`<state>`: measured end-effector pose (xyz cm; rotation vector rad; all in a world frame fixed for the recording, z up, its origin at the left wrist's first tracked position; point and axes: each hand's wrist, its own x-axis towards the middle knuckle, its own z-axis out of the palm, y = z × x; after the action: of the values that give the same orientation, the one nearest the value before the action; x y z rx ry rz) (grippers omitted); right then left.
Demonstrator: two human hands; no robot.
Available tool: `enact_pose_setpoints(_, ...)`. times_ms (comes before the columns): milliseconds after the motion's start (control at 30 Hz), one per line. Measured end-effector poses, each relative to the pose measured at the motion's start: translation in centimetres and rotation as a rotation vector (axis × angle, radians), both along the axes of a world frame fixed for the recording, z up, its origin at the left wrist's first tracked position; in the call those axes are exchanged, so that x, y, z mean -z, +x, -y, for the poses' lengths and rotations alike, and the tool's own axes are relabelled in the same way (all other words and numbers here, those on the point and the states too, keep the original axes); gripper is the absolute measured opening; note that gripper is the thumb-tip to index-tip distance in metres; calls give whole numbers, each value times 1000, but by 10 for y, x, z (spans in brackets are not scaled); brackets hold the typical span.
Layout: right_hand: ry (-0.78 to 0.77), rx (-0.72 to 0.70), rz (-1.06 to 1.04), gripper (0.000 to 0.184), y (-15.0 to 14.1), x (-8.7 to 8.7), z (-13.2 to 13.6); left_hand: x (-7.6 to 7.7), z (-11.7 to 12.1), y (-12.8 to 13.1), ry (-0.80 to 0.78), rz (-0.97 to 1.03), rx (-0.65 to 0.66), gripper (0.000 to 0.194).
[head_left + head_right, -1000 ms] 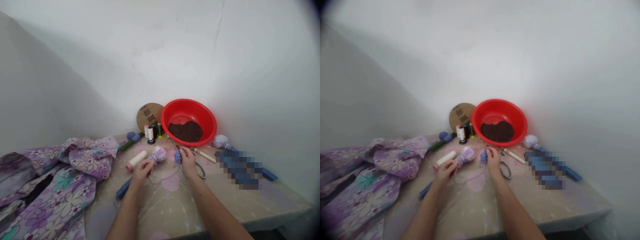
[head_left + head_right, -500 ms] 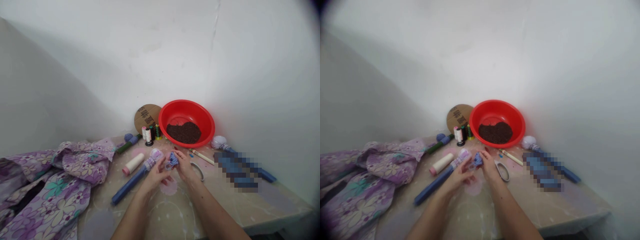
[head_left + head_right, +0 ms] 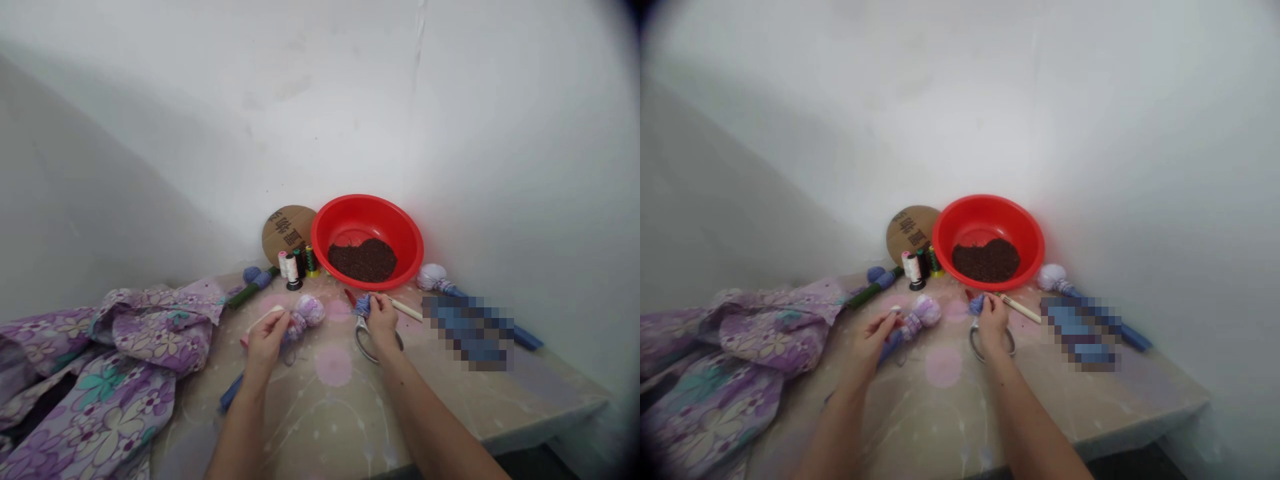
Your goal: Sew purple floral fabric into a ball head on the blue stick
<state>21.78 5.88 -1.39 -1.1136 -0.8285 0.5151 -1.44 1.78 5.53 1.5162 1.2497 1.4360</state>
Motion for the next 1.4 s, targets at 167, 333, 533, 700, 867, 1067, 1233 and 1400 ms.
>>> enact_pose_setpoints(167,-15,245,517,21,-12,-26,20,-17,7,4,22,-150,147,30)
enact_pose_setpoints(333,82,-552,388,29,-51,-42,39,-10,2,16,6,-332,225,29)
enact_pose_setpoints(533,-36,-691,208,26,-48,-33,26,-7,3,5,-115,-395,265,32)
enact_pose_setpoints(700,-96,67,47,37,-3,-22,7,-9,7,-24,-254,-397,316,35)
enact_pose_setpoints(867,-185,313,559,36,-6,-30,17,-7,5,-26,-273,-389,339,37)
enact_pose_setpoints(1067,-41,-719,566,33,-57,-42,35,-9,2,2,-189,-408,397,36)
enact_pose_setpoints(1233,-157,-851,446,31,-52,-31,29,-7,5,-2,-201,-391,369,35)
enact_pose_setpoints(1400,-83,-117,385,35,-16,-26,15,-4,11,-21,-322,-427,274,34)
